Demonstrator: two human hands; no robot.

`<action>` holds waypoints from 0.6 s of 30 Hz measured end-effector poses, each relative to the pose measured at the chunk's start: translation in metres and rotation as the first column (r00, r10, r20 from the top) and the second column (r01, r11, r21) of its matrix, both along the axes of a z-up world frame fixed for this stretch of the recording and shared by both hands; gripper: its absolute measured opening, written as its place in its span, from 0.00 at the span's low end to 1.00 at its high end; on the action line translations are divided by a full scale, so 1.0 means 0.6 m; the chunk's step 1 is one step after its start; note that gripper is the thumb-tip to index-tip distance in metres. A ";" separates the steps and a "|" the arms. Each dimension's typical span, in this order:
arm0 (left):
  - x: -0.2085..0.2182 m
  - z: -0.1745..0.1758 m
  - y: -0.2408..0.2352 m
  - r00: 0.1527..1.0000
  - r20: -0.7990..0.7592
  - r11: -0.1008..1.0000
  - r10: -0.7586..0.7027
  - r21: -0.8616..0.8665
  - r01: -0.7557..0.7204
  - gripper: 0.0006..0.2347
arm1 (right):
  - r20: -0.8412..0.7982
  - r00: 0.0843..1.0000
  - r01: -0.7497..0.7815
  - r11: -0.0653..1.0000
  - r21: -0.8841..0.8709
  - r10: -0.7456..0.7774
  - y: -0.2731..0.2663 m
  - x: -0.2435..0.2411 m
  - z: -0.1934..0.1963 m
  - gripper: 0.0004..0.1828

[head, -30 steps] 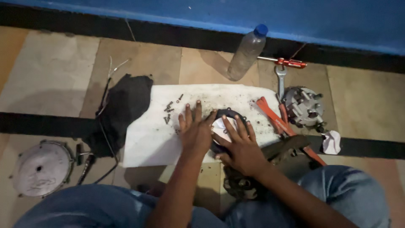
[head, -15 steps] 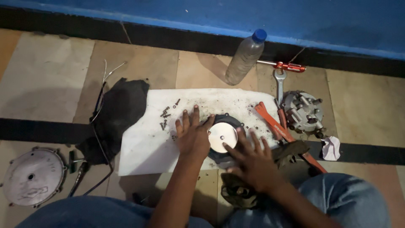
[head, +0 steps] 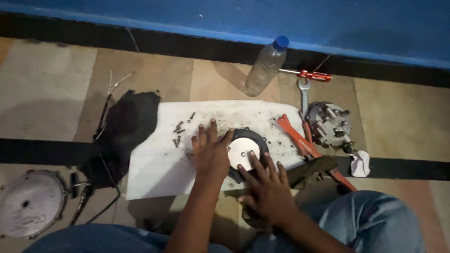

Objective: The person pours liquid from a plastic bottle onto a circular metal cover and wipes it with a cloth. They then handle a black rubber gasket, wiping it with the cloth and rubbing it with their hands. The person is sitting on the floor surrounded by tools and disassembled parts.

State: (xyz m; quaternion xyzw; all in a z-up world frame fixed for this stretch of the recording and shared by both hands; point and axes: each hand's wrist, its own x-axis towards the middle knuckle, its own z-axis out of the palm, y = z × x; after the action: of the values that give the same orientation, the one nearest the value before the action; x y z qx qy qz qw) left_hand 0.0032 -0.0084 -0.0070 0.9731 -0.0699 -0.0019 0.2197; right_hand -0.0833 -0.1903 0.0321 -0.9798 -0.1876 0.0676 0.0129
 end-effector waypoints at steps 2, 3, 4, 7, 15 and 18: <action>0.008 0.000 0.002 1.000 -0.022 1.000 -0.008 0.024 0.008 0.21 | -0.047 0.992 0.113 0.990 -0.080 -0.117 -0.002 0.009 0.000 0.44; 0.006 -0.003 0.006 1.000 -0.023 1.000 -0.004 0.019 0.005 0.21 | -0.073 0.982 0.164 0.980 -0.114 -0.173 0.001 0.009 -0.006 0.43; 0.004 -0.006 0.010 1.000 -0.024 1.000 -0.001 0.014 0.002 0.21 | -0.055 0.986 0.153 0.984 -0.096 -0.159 0.004 0.007 -0.012 0.43; 0.002 -0.009 0.005 0.999 -0.038 1.000 0.026 -0.011 -0.026 0.20 | 0.002 0.996 0.092 0.994 -0.054 -0.092 -0.005 0.008 -0.014 0.43; 0.008 -0.001 0.003 0.995 -0.096 1.000 0.010 0.029 -0.008 0.21 | 0.004 0.997 0.078 0.997 0.013 -0.078 -0.015 0.006 -0.019 0.46; 0.007 0.002 0.000 0.997 -0.072 0.999 0.020 0.040 -0.017 0.21 | 0.089 0.991 0.098 0.995 0.027 -0.100 -0.020 0.006 -0.027 0.41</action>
State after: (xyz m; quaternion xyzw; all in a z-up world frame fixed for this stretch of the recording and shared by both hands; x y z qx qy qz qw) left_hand 0.0074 -0.0087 -0.0060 0.9771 -0.0527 -0.0364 0.2029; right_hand -0.0799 -0.2020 0.0162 -0.9898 -0.1401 0.0206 0.0186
